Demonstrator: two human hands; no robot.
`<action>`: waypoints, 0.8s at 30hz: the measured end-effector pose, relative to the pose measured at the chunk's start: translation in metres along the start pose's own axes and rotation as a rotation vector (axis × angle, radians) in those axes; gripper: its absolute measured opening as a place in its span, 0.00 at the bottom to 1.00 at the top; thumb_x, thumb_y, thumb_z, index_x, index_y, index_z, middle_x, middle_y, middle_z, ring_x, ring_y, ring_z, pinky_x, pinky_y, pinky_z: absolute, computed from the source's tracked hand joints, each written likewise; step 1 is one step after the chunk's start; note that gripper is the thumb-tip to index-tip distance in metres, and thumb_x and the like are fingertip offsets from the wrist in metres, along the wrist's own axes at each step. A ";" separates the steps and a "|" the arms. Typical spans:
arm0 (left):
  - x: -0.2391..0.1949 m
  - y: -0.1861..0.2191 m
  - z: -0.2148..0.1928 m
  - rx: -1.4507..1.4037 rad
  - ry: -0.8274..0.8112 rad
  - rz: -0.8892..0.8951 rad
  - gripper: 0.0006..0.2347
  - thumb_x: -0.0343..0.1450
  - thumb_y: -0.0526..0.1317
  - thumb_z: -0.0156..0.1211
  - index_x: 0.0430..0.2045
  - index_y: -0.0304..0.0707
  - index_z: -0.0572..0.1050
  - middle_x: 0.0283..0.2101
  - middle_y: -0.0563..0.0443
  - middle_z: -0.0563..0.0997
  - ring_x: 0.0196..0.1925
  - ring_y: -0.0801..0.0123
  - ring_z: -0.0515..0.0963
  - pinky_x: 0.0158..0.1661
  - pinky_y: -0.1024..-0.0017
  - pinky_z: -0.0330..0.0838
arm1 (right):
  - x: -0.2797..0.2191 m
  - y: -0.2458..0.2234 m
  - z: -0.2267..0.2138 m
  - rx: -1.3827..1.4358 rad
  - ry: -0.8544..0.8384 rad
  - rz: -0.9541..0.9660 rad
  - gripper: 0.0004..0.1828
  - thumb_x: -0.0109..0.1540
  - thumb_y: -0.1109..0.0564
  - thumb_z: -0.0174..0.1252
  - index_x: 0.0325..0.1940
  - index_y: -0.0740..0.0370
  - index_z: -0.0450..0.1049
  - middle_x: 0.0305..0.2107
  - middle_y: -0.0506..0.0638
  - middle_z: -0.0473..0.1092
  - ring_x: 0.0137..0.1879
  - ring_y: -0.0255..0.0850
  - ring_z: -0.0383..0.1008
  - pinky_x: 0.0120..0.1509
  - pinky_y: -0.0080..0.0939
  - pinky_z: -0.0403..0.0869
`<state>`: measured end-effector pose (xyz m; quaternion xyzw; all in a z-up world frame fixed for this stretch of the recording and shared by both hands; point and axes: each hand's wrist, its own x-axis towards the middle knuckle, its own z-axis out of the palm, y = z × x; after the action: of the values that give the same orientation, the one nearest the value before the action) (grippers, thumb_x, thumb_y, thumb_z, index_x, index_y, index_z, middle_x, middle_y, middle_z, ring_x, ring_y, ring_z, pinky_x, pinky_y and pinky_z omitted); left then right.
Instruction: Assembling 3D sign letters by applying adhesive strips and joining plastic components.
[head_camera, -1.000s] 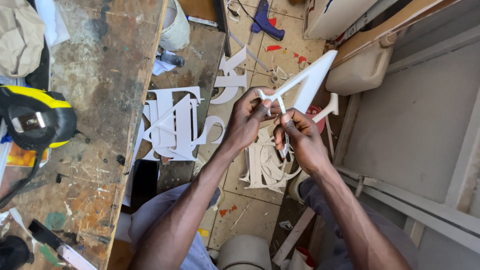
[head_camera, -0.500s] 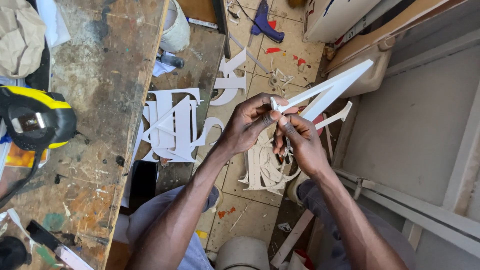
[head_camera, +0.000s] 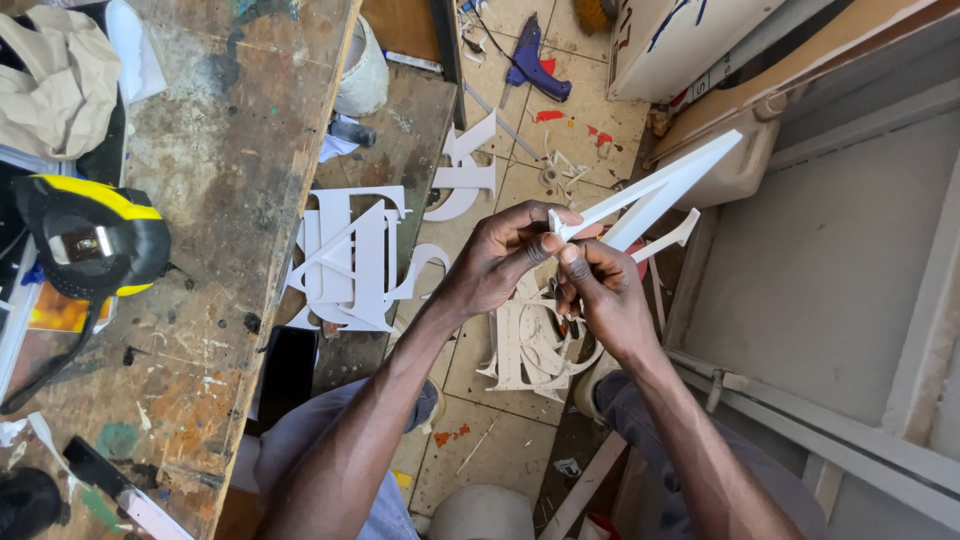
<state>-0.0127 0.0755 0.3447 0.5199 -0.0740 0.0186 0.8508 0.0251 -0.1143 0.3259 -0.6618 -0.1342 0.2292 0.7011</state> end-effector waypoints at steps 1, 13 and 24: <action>0.001 0.001 -0.001 0.001 0.000 0.002 0.13 0.84 0.39 0.64 0.61 0.29 0.80 0.39 0.42 0.88 0.46 0.70 0.85 0.52 0.61 0.84 | 0.001 0.000 -0.001 -0.001 -0.001 -0.002 0.22 0.79 0.57 0.56 0.31 0.68 0.75 0.16 0.54 0.68 0.22 0.44 0.80 0.26 0.36 0.77; 0.007 -0.018 -0.009 -0.119 -0.047 0.004 0.10 0.85 0.36 0.61 0.59 0.29 0.79 0.41 0.39 0.87 0.46 0.58 0.89 0.44 0.52 0.89 | 0.001 -0.008 0.003 -0.139 0.042 -0.006 0.25 0.79 0.54 0.58 0.27 0.65 0.74 0.14 0.52 0.68 0.21 0.38 0.74 0.26 0.35 0.72; 0.001 -0.017 -0.008 -0.058 -0.043 -0.020 0.09 0.86 0.36 0.61 0.59 0.32 0.80 0.41 0.43 0.86 0.49 0.62 0.87 0.60 0.53 0.82 | 0.002 -0.008 0.004 -0.173 0.101 0.064 0.27 0.76 0.55 0.62 0.23 0.66 0.75 0.13 0.53 0.68 0.22 0.43 0.77 0.33 0.40 0.78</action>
<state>-0.0093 0.0747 0.3268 0.4961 -0.0876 -0.0032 0.8638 0.0261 -0.1104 0.3340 -0.7343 -0.0968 0.2055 0.6396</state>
